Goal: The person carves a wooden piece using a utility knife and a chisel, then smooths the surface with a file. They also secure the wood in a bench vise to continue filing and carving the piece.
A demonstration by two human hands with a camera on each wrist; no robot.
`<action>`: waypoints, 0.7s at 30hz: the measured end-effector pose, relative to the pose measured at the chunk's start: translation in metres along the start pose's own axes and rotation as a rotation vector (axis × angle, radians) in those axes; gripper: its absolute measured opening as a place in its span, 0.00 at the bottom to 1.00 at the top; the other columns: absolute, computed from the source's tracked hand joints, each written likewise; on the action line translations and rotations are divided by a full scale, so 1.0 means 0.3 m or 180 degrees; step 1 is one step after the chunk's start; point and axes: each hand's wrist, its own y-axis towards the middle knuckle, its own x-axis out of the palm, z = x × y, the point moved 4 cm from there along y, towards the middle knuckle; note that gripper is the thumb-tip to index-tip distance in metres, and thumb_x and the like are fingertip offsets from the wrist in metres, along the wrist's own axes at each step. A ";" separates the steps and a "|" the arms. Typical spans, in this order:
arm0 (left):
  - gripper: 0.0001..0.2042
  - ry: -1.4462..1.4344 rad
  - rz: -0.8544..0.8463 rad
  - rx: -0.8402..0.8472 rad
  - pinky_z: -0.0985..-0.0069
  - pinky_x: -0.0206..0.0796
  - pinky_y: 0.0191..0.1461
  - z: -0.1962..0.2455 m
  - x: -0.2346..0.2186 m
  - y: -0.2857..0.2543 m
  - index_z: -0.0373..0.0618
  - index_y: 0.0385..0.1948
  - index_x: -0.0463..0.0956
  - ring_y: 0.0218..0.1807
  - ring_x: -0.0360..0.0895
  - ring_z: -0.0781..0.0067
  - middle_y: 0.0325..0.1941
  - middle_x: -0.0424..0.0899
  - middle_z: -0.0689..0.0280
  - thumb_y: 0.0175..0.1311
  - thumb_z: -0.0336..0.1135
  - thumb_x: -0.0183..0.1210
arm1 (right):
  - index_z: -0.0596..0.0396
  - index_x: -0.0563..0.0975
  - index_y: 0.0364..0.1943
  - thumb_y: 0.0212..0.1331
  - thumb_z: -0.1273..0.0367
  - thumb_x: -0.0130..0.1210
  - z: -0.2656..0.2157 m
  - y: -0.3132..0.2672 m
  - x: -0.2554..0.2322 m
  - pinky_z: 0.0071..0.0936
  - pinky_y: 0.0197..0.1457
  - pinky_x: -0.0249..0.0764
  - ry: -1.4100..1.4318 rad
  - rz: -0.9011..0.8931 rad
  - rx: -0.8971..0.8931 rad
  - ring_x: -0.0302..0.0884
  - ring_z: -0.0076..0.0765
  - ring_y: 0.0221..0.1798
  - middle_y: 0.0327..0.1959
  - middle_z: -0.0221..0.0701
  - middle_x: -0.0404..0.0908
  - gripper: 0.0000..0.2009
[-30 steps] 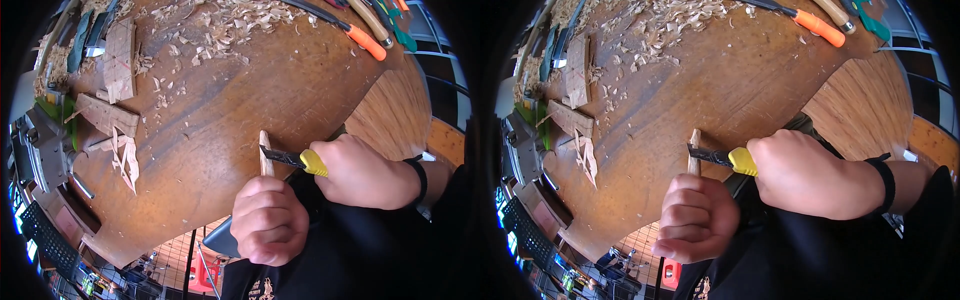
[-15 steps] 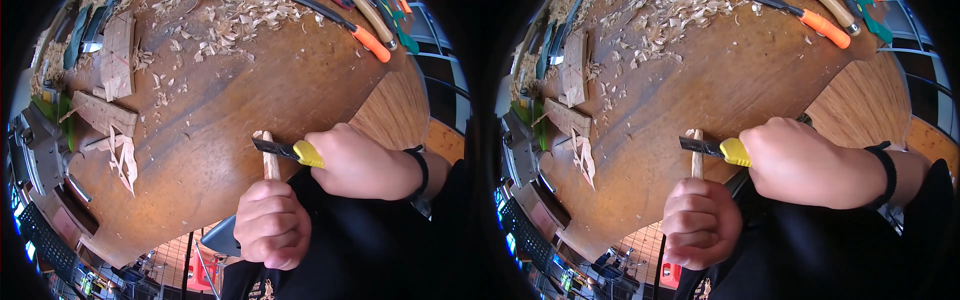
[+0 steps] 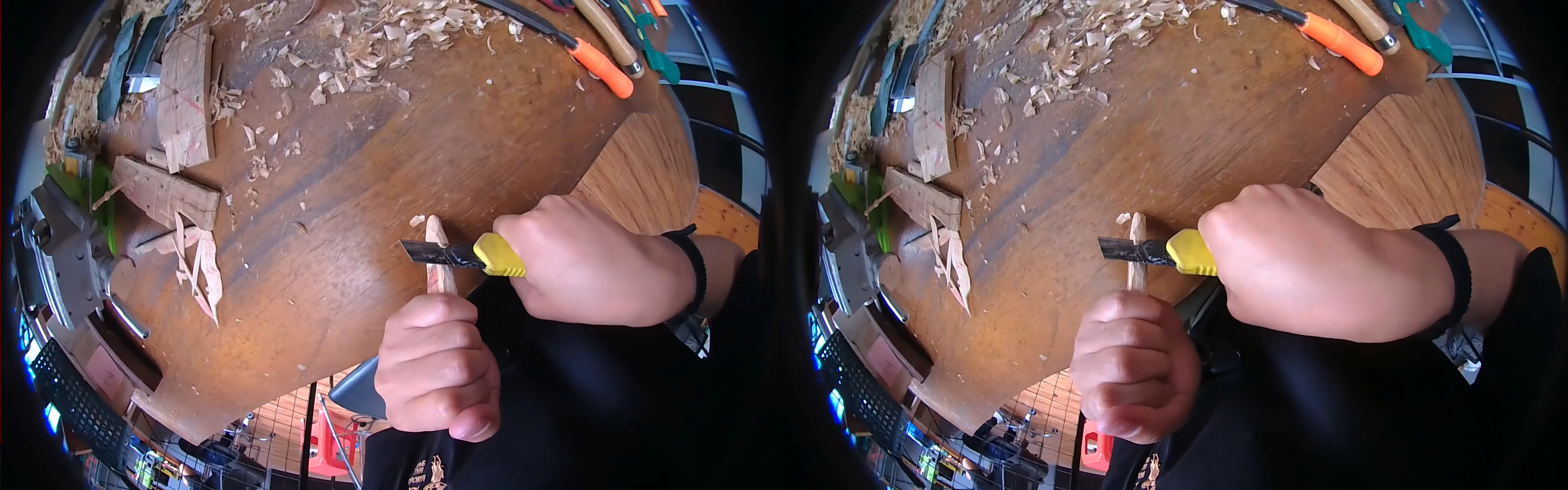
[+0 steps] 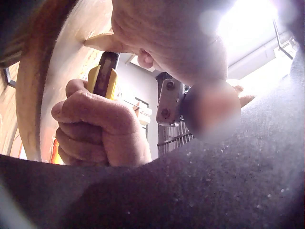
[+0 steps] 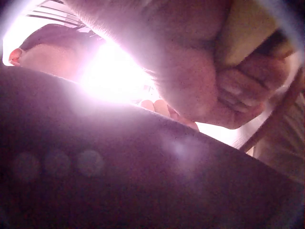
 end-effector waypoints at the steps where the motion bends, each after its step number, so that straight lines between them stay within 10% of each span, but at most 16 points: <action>1: 0.24 0.0018 -0.0063 0.0068 0.78 0.53 0.18 -0.001 0.001 -0.001 0.50 0.12 0.57 0.08 0.52 0.79 0.07 0.58 0.73 0.76 0.40 0.42 | 0.67 0.79 0.26 0.44 0.78 0.60 0.002 -0.001 0.000 0.47 0.39 0.81 -0.0013 -0.0022 0.0065 0.84 0.62 0.33 0.24 0.54 0.81 0.05; 21: 0.26 0.0123 0.0080 0.0059 0.78 0.48 0.18 0.005 0.014 -0.034 0.51 0.10 0.57 0.09 0.49 0.80 0.08 0.56 0.73 0.78 0.40 0.40 | 0.69 0.79 0.22 0.42 0.79 0.59 0.030 -0.013 0.026 0.45 0.37 0.82 0.0343 0.0260 -0.0319 0.83 0.64 0.31 0.22 0.57 0.79 0.04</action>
